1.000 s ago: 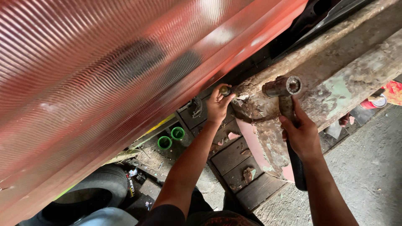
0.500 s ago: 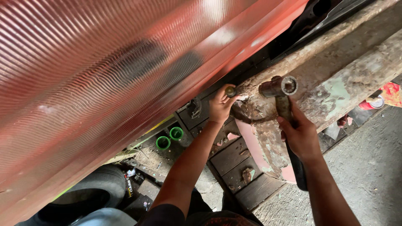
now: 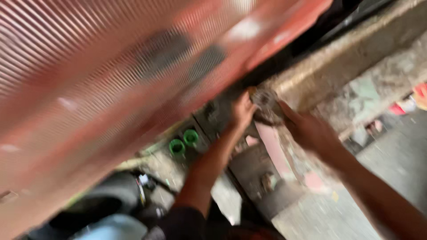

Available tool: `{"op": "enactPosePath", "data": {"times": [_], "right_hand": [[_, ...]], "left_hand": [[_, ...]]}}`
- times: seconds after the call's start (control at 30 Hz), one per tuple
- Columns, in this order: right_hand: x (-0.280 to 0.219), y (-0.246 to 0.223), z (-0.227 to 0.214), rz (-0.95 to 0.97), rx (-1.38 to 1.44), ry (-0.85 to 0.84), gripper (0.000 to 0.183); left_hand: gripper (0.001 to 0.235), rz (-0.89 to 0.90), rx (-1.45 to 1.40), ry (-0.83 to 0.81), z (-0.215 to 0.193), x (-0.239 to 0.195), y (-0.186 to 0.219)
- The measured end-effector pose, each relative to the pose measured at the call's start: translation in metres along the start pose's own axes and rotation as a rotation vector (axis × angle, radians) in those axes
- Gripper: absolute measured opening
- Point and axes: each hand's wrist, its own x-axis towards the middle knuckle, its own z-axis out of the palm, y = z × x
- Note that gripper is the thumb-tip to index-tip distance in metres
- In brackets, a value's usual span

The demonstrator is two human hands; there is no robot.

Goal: The person uses a hammer and a metal punch to repeatedly strike a metal panel resting on a wooden workbench. The person adjusts the punch position and continues hammering along the edge of the panel throughout the clip.

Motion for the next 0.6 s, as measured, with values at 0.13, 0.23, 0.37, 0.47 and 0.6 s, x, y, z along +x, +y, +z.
{"op": "enactPosePath", "data": {"times": [0.13,0.23,0.37,0.47,0.6], "right_hand": [[-0.012,0.029,0.008,-0.176,0.484,0.413,0.064],[-0.013,0.044,0.014,0.083,0.644,0.302,0.067],[-0.016,0.046,0.017,0.127,0.8,0.283,0.072],[-0.02,0.047,0.022,0.156,0.805,0.268,0.074],[-0.021,0.051,0.029,0.155,0.792,0.246,0.073]], "left_hand": [[0.045,-0.069,0.07,0.081,0.009,0.014,-0.003],[0.04,0.093,-0.255,0.111,0.005,0.019,-0.004],[0.039,0.064,-0.309,0.154,0.001,0.019,0.003],[0.038,0.061,-0.277,0.188,-0.004,0.018,0.005],[0.035,0.112,-0.226,0.172,-0.011,0.019,0.008]]}}
